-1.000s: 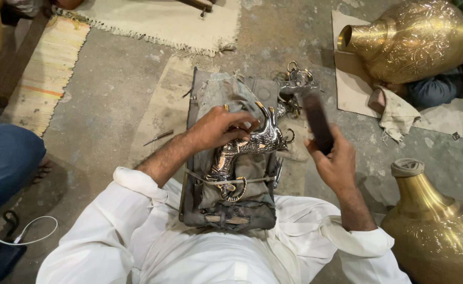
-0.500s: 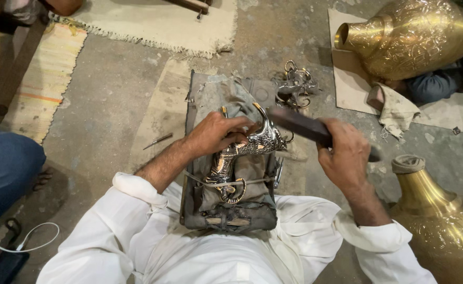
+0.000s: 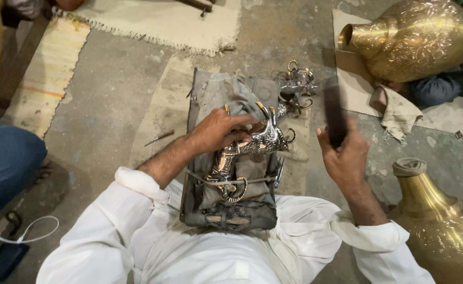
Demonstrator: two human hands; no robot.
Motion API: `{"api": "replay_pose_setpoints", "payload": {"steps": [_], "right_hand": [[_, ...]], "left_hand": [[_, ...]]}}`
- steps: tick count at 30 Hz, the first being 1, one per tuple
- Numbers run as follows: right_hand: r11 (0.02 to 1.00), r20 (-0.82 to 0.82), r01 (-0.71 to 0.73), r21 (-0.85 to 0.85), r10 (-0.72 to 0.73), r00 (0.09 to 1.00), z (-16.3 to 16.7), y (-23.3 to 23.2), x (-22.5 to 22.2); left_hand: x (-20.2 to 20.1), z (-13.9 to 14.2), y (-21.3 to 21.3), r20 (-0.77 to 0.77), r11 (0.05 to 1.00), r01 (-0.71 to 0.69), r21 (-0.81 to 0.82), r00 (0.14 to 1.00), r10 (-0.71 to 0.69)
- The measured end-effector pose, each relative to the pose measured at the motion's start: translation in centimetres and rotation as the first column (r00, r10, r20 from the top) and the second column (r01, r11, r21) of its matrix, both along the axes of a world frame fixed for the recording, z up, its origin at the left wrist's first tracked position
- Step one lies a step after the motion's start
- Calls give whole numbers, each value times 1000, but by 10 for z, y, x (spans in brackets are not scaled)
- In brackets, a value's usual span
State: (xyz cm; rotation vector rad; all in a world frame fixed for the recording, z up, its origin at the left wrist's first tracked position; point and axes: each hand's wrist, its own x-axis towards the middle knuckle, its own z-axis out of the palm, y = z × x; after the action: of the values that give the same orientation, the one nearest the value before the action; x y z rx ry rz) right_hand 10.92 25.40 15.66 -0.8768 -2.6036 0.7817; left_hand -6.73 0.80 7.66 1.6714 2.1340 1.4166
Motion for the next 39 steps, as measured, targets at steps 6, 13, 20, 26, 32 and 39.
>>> {"api": "replay_pose_setpoints", "payload": {"steps": [6, 13, 20, 26, 32, 39], "right_hand": [[984, -255, -178, 1, 172, 952, -8, 3, 0], [947, -151, -240, 215, 275, 949, -17, 9, 0], [944, -214, -209, 254, 266, 940, -18, 7, 3], [929, -113, -190, 319, 236, 965, -19, 6, 3], [873, -134, -277, 400, 355, 925, -18, 7, 3], [880, -88, -269, 392, 327, 941, -25, 11, 5]], "left_hand": [[-2, 0, 1, -51, 1000, 3, -29, 999, -4], [-4, -3, 5, -27, 997, -12, -74, 1000, 10], [-7, -3, 5, -65, 1000, 7, 4, 998, -6], [-7, -1, 6, -46, 999, 3, -51, 999, -5], [-7, -2, 7, -23, 998, 12, -55, 1000, -14], [-9, -4, 8, -51, 999, 6, -47, 999, -8]]}}
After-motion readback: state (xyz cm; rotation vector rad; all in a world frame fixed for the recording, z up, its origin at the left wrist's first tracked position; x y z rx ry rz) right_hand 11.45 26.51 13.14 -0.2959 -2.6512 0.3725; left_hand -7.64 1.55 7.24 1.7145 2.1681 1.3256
